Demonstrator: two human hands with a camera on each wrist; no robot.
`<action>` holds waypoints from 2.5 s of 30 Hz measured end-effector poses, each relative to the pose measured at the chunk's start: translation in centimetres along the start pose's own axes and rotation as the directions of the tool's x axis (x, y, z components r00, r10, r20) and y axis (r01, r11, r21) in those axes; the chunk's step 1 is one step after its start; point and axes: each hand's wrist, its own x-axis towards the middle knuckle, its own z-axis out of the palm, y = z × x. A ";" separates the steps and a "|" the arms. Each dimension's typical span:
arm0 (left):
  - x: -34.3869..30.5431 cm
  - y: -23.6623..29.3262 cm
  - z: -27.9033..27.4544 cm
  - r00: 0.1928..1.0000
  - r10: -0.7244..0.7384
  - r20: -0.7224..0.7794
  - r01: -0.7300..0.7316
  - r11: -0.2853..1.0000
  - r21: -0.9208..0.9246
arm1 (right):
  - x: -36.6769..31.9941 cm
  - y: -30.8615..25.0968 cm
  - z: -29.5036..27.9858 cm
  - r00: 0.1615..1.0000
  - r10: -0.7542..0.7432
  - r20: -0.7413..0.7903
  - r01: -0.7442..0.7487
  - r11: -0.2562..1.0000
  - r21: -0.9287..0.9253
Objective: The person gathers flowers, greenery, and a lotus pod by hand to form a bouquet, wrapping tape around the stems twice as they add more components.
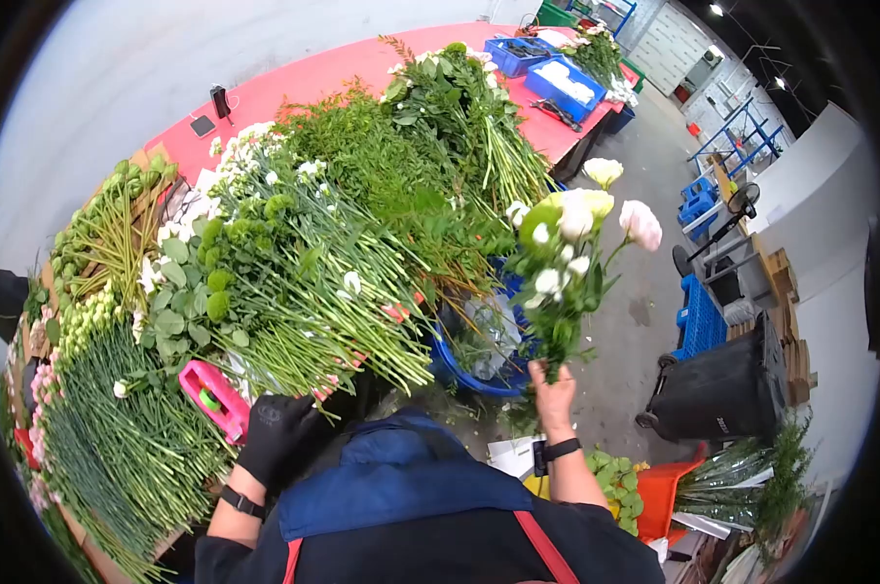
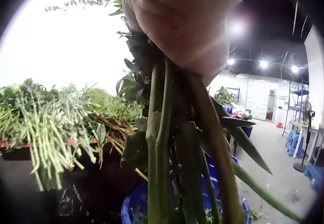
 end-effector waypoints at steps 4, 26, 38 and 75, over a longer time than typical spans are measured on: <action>1.2 -0.6 0.3 0.977 -0.190 0.095 0.200 0.973 -0.116 | 7.8 -4.2 -2.4 0.999 -0.033 -0.037 0.027 0.990 -0.139; 10.8 4.0 6.7 0.473 -0.830 0.295 0.832 0.531 0.160 | 75.7 -5.2 19.9 0.984 -0.070 0.166 0.071 0.997 -0.002; 16.9 6.2 7.5 0.546 -0.837 0.032 0.823 0.544 0.164 | 68.0 -3.2 25.3 0.741 -0.632 0.226 0.613 0.500 -0.612; 7.2 0.1 6.9 0.818 -0.530 -0.221 0.504 0.847 -0.168 | 25.4 -7.9 3.4 0.949 0.065 0.310 -0.203 0.877 0.435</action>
